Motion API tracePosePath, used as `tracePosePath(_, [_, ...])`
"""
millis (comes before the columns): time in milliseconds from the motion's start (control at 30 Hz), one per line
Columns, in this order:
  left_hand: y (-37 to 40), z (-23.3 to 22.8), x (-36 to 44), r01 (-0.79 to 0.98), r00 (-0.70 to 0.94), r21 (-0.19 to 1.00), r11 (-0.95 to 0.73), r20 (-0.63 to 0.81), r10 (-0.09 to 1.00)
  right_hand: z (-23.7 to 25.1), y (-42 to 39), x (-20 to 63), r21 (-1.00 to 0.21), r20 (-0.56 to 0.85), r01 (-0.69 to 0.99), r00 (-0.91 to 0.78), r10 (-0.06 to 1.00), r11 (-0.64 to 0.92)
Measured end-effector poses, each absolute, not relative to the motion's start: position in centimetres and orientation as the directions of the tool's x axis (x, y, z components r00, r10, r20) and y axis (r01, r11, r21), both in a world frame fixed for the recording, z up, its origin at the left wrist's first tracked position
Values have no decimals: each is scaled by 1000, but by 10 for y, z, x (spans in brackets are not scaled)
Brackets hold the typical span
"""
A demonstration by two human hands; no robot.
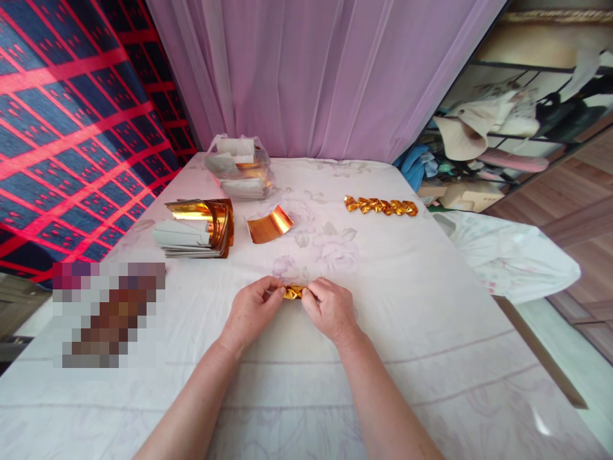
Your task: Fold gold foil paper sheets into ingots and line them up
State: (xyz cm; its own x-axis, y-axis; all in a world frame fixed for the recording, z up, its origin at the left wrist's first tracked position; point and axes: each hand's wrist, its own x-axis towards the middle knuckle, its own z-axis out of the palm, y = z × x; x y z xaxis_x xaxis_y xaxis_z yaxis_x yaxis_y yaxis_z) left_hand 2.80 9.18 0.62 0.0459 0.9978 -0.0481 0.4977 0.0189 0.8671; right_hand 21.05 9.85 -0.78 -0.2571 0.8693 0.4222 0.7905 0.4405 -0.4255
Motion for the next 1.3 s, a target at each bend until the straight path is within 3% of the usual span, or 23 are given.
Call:
tracePosePath(133, [91,8,29,478,22,875,74,-96,995,-7,98,210,-408,435,799,-255,863,442])
tracePosePath(400, [91,15,27,621,-23,780,71,-73,997,-6,97,208,-443,491,744,-266,829,501])
tracePosePath(667, [91,18,29,340,118,940,40,-85,989,-5,98,211,-463,448,761,-242,861,455])
tracePosePath(833, [92,18,28,249,164,968,27,-70,984,-5,99,212,-505,439,735,-232,868,452])
tracePosePath(933, [93,15,26,292,185,956,14,-71,980,-5,98,211,-531,431,719,-226,874,448])
tracePosePath(1100, [91,11,24,553,116,832,-47,-21,993,-4,98,210,-502,440,723,-260,859,476])
tracePosePath(1300, [90,11,24,574,116,812,-107,49,992,-4,97,208,-499,427,726,-270,863,474])
